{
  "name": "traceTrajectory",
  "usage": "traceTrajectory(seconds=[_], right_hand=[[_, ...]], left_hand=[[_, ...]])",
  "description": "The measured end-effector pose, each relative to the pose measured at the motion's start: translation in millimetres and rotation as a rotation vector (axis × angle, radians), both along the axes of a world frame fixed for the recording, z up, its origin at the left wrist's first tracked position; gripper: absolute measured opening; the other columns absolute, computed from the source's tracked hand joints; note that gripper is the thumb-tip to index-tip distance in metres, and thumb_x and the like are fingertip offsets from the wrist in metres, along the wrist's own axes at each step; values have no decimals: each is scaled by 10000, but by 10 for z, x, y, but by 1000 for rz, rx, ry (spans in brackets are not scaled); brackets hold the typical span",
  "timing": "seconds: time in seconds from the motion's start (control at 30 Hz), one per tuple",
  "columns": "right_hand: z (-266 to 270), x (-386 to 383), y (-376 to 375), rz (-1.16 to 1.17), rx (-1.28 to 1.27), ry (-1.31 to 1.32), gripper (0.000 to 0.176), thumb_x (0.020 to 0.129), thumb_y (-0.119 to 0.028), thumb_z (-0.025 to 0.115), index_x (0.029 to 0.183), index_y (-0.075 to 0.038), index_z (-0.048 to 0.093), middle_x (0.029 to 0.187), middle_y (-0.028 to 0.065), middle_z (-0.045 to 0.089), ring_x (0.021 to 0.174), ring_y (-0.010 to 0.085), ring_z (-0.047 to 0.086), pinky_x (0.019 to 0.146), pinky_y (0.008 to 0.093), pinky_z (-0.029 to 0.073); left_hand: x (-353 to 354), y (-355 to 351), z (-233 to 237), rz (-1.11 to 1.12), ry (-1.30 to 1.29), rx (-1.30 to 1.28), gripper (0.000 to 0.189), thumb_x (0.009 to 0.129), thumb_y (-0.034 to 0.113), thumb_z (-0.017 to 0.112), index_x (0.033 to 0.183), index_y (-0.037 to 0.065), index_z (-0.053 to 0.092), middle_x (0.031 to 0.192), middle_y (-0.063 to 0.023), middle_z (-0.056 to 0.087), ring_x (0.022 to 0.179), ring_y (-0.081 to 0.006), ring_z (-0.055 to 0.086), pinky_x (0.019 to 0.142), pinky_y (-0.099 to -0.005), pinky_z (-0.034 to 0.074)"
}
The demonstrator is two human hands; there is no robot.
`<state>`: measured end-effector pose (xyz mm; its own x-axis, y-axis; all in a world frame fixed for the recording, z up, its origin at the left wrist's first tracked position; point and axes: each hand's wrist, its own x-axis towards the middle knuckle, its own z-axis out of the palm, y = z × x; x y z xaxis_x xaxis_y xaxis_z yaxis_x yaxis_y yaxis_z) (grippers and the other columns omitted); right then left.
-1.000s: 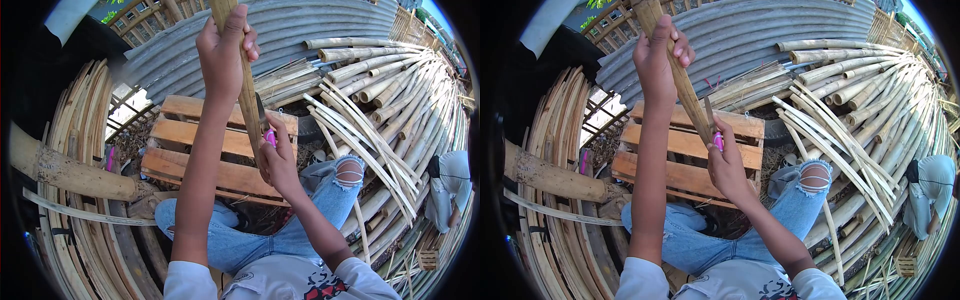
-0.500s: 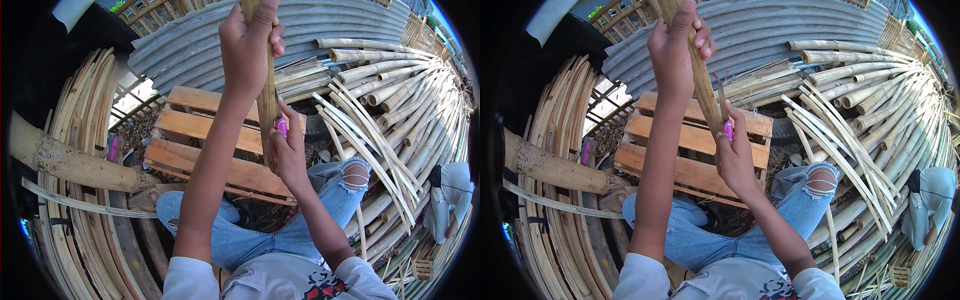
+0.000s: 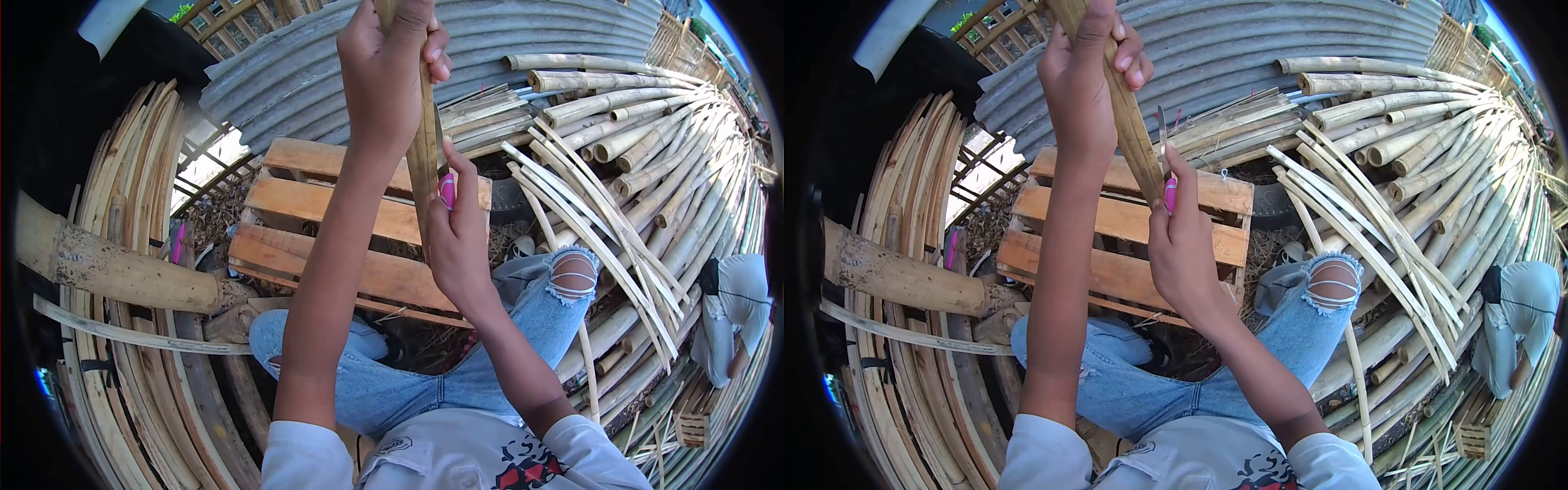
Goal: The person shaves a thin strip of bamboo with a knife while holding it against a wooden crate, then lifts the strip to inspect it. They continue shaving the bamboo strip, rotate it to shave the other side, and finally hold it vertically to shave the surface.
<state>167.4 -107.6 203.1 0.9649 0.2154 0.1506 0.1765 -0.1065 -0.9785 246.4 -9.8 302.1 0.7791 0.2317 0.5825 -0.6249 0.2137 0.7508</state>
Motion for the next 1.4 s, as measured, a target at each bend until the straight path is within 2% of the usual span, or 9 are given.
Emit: traceTrajectory(seconds=[0.1,0.17,0.4,0.67,0.83,0.87,1.07,1.27,1.4], right_hand=[[-446,-312,-65,66,-319,284,510,906,-28,365,1391,-90,219,751,248,526,638,336,566,586,381,421],[-1510,-490,-147,54,-314,81,522,899,-29,364,1393,-99,212,722,269,533,642,374,583,591,415,429],[33,-147,-77,139,47,79,537,877,8,367,1386,-74,214,691,266,532,594,412,553,595,463,425],[-878,-285,-205,152,-87,247,533,866,0,383,1368,-82,226,665,253,523,609,404,556,599,467,412],[-14,-56,-152,188,116,145,537,885,-25,382,1385,-123,212,689,235,505,601,366,534,616,443,412],[-40,-90,-133,128,79,89,525,870,-12,383,1363,-15,201,683,285,537,658,447,562,645,501,408],[-1400,-453,-151,110,60,297,530,874,-14,367,1376,-28,197,701,268,537,634,429,559,623,467,423],[-77,-116,-62,215,205,99,547,889,-12,379,1394,-96,189,764,248,538,642,382,563,648,425,436],[-812,-361,-56,146,45,303,565,866,8,370,1399,-39,185,778,333,551,694,429,588,659,448,448]], left_hand=[[73,109,-86,16,-61,26,314,917,336,567,788,81,437,561,-3,423,458,-81,446,445,-203,381],[127,232,-63,14,-131,38,338,914,349,567,767,76,431,570,-16,416,481,-91,431,476,-222,362],[69,202,-43,-39,-93,39,298,952,292,504,770,73,419,582,5,347,508,-76,347,479,-210,303],[93,290,-39,-52,-122,79,318,941,304,524,739,79,423,559,6,350,482,-81,361,473,-223,300],[59,170,-27,-92,-108,86,315,943,301,521,760,63,426,576,2,361,496,-80,351,475,-215,292],[58,178,-29,-94,-109,79,304,944,291,516,758,66,430,580,7,352,511,-74,343,478,-210,287],[79,368,-31,-78,-105,61,301,947,291,510,747,80,433,581,19,329,519,-69,316,478,-205,274],[55,299,-23,-126,-106,88,303,945,291,515,740,86,426,582,20,329,515,-63,308,478,-203,271],[70,349,-18,-110,-124,84,300,950,284,504,741,83,428,583,19,328,513,-63,309,477,-204,275]])
